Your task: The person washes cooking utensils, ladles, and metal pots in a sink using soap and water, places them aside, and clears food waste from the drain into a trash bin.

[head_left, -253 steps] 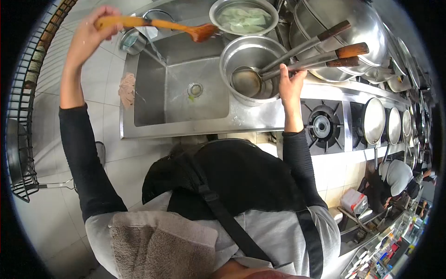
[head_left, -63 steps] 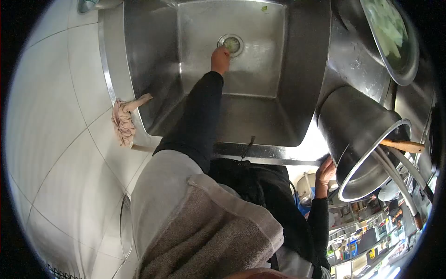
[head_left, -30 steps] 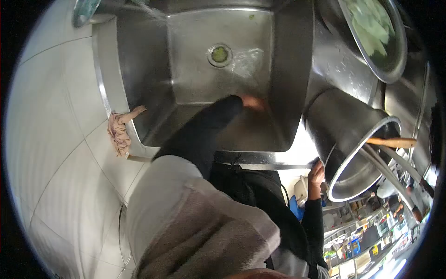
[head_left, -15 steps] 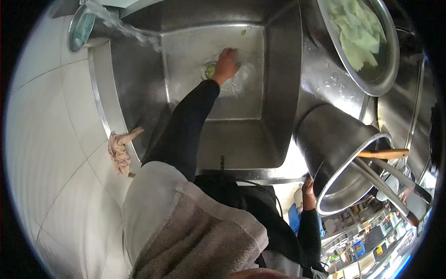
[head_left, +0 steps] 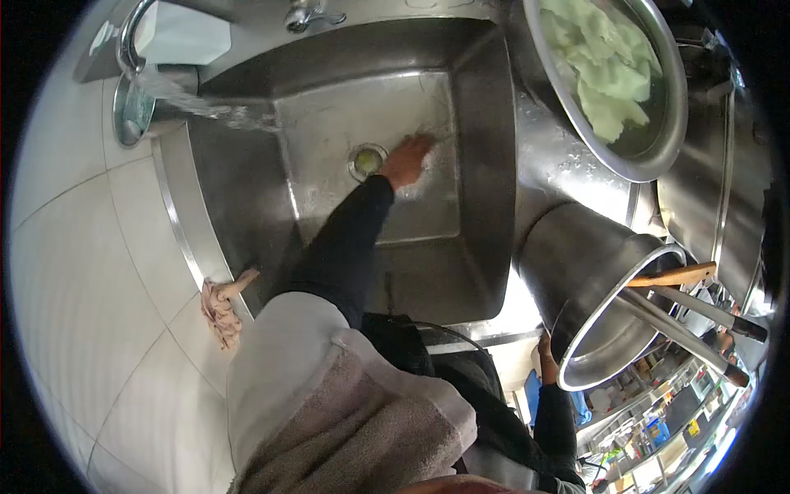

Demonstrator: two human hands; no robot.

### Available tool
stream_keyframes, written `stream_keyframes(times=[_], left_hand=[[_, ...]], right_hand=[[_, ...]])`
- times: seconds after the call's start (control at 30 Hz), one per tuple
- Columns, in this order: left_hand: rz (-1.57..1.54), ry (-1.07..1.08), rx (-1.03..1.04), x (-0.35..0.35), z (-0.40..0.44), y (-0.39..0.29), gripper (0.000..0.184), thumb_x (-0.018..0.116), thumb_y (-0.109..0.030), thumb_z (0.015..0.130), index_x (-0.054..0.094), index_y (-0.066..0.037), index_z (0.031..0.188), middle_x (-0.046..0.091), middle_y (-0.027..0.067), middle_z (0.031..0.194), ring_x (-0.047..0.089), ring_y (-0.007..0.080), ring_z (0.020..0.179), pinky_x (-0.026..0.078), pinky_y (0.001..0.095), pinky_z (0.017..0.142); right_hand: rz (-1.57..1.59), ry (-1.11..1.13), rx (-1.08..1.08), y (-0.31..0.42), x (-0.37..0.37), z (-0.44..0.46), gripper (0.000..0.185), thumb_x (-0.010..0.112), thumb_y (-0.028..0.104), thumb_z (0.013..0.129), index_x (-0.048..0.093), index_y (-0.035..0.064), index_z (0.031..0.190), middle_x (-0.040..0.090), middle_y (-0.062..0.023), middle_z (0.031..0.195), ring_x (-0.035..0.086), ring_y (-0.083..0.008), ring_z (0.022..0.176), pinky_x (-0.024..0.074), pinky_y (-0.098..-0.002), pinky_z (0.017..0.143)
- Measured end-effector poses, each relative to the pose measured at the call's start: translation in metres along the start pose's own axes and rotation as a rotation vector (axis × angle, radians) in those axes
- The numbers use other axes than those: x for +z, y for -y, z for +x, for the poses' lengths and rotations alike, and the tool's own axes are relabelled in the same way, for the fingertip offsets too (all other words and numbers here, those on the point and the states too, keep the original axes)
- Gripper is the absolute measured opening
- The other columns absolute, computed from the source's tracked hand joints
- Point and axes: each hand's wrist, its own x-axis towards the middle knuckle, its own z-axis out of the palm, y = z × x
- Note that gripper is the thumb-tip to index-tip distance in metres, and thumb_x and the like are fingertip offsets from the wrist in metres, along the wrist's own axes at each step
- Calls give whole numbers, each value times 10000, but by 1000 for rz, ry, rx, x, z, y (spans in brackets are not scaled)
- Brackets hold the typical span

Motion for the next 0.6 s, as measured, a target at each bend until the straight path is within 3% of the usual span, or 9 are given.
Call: stream_keyframes(times=[0.07, 0.17, 0.27, 0.37, 0.4, 0.5, 0.53, 0.6], left_hand=[[-64, 68, -183, -17, -57, 21, 690, 642, -140, 806, 391, -78, 1445, 334, 151, 1516, 321, 333, 1393, 256, 434, 1166], [101, 121, 2, -62, -116, 48, 720, 627, -212, 862, 302, -94, 1493, 309, 141, 1530, 277, 389, 1402, 232, 473, 1166], [-52, 30, -239, -82, -128, 60, 752, 626, -332, 882, 269, -120, 1509, 259, 137, 1555, 224, 394, 1424, 220, 493, 1161], [-98, -344, -610, -31, -128, 103, 734, 656, -361, 860, 334, -136, 1480, 333, 184, 1504, 255, 398, 1410, 245, 508, 1147], [142, -141, -641, -25, -124, 101, 743, 624, -439, 873, 314, -175, 1494, 301, 186, 1521, 220, 391, 1430, 231, 514, 1152], [46, 263, -482, -79, -117, 24, 771, 604, -476, 879, 292, -146, 1502, 310, 176, 1522, 196, 378, 1443, 246, 510, 1147], [67, 258, -409, -71, -123, 16, 778, 610, -469, 883, 267, -166, 1512, 175, 102, 1592, 178, 369, 1447, 225, 495, 1155], [-260, 512, -402, -56, -118, -5, 683, 607, -422, 888, 355, -205, 1485, 270, 107, 1564, 248, 343, 1433, 244, 479, 1153]], right_hand=[[-11, 3, -17, -2, 2, 1, 341, 423, 41, 949, 497, -106, 1248, 587, -329, 1155, 620, -444, 1007, 528, -429, 851], [-26, 3, -44, -4, 7, 6, 342, 424, 36, 945, 493, -108, 1247, 587, -330, 1154, 622, -443, 1002, 532, -425, 846], [-49, -6, -68, -5, 11, 16, 342, 425, 30, 942, 490, -110, 1247, 587, -331, 1153, 625, -442, 998, 536, -421, 841], [-83, -23, -106, -5, 15, 29, 343, 426, 24, 938, 487, -112, 1247, 587, -332, 1152, 628, -442, 993, 540, -418, 836], [-95, -31, -121, -5, 18, 32, 343, 427, 22, 937, 486, -113, 1247, 587, -333, 1151, 629, -441, 991, 541, -417, 835], [-131, -50, -160, -11, 24, 38, 344, 428, 16, 934, 483, -115, 1247, 587, -334, 1150, 631, -441, 987, 545, -413, 830], [-148, -54, -170, -14, 28, 39, 345, 428, 14, 932, 482, -116, 1247, 587, -334, 1150, 632, -440, 985, 546, -412, 828], [-173, -63, -191, -22, 36, 40, 346, 429, 10, 930, 480, -117, 1247, 587, -335, 1149, 634, -440, 982, 549, -410, 825]])
